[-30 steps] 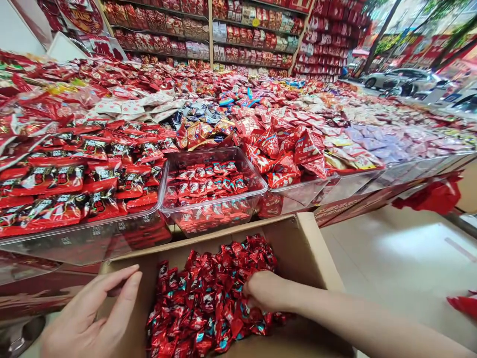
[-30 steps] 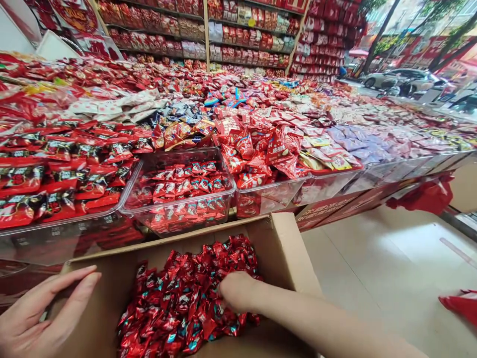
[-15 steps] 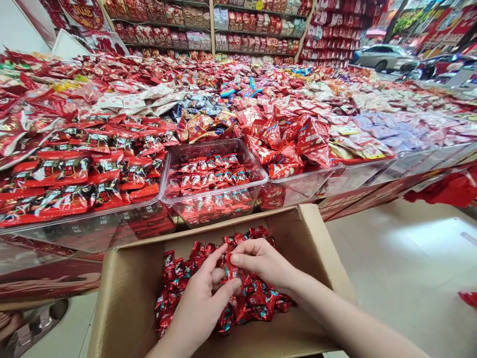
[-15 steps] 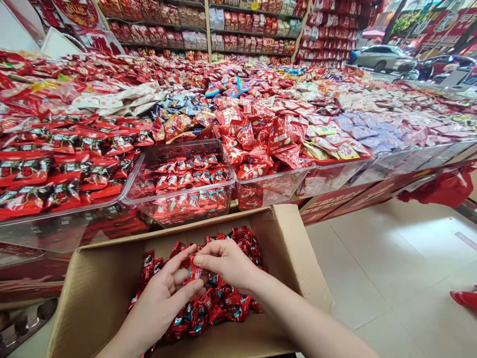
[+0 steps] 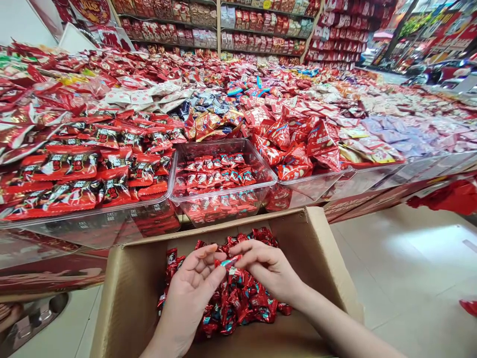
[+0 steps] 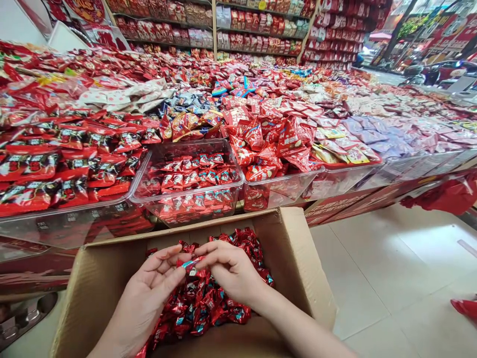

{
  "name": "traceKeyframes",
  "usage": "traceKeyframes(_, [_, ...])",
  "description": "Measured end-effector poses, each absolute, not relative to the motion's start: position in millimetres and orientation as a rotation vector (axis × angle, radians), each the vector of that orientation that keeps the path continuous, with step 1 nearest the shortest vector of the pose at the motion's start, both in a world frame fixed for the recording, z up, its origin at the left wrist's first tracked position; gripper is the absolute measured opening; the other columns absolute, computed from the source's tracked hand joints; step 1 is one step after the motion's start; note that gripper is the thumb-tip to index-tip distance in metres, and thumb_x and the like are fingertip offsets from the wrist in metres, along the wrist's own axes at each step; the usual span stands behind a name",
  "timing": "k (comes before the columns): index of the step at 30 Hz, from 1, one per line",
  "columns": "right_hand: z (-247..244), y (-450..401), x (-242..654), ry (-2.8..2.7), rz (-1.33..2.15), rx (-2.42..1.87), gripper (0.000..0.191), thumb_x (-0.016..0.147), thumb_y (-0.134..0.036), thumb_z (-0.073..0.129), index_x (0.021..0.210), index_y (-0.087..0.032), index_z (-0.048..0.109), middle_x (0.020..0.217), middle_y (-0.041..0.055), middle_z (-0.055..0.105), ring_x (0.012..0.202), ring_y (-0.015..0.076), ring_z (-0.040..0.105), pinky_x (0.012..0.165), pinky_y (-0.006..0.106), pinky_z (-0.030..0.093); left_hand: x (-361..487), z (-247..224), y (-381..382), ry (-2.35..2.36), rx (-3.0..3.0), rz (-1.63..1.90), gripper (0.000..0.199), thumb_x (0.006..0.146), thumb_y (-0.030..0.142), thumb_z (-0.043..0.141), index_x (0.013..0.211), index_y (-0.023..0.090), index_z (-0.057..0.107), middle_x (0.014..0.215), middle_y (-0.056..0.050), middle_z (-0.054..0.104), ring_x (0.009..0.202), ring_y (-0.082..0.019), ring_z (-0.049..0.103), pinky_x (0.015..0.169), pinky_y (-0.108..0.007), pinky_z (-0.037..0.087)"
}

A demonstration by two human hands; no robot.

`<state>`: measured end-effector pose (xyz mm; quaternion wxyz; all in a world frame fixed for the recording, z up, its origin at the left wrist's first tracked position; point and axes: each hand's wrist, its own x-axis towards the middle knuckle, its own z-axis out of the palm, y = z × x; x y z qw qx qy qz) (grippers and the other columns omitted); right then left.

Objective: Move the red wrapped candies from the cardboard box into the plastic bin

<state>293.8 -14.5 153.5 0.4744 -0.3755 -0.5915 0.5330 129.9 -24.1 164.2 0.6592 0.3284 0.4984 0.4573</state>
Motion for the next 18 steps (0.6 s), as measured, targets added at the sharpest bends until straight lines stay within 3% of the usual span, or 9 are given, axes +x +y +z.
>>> traceKeyframes(3, [150,-16,285,-1.200,1.515,-0.974,0.024,0.072,-0.022,0.058,0.096,-0.019,0.056,0.088,0.0026,0.061,0.078,0.0106,0.057,0.066,0.025,0.046,129,161,-23,1.167,0.787,1.066,0.031,0.065,0.019,0.068,0.094,0.023,0.057,0.084,0.003,0.065,0.085,-0.010,0.057,0.076,-0.016,0.046])
traceKeyframes(8, [147,-17,280,-1.068,1.740,-1.096,0.022,0.064,-0.030,0.066,0.070,-0.013,0.053,0.059,-0.0019,0.057,0.054,0.0076,0.053,0.054,0.022,0.043,123,160,-26,1.150,0.672,1.014,0.031,0.063,0.019,0.069,0.091,0.019,0.056,0.084,0.000,0.066,0.084,-0.011,0.058,0.075,-0.019,0.047])
traceKeyframes(10, [148,-19,282,-1.137,1.738,-1.121,0.024,0.066,-0.033,0.064,0.072,-0.013,0.052,0.060,-0.0011,0.057,0.055,0.0086,0.054,0.055,0.023,0.044,119,160,-25,1.163,0.648,0.990,0.031,0.063,0.020,0.070,0.091,0.018,0.056,0.085,-0.001,0.066,0.084,-0.011,0.058,0.074,-0.019,0.046])
traceKeyframes(12, [151,-20,287,-1.387,1.566,-1.105,0.029,0.065,-0.032,0.065,0.085,-0.014,0.052,0.079,0.0040,0.060,0.072,0.0121,0.057,0.064,0.026,0.046,116,160,-23,1.179,0.632,0.952,0.033,0.063,0.021,0.070,0.093,0.018,0.055,0.085,-0.002,0.067,0.082,-0.011,0.059,0.073,-0.020,0.046])
traceKeyframes(15, [157,-22,292,-1.980,1.078,-0.949,0.043,0.069,-0.024,0.062,0.109,-0.017,0.047,0.114,0.0101,0.049,0.102,0.0161,0.045,0.084,0.031,0.040,115,161,-21,1.173,0.586,0.895,0.037,0.061,0.021,0.071,0.094,0.018,0.055,0.080,-0.001,0.067,0.076,-0.011,0.060,0.069,-0.019,0.045])
traceKeyframes(18, [166,-23,295,-2.365,0.572,-0.820,0.029,0.079,-0.013,0.049,0.107,-0.019,0.050,0.107,0.0061,0.056,0.096,0.0147,0.046,0.081,0.030,0.041,116,164,-22,1.124,0.552,0.882,0.034,0.061,0.024,0.071,0.091,0.018,0.056,0.072,0.001,0.065,0.064,-0.009,0.057,0.058,-0.018,0.045])
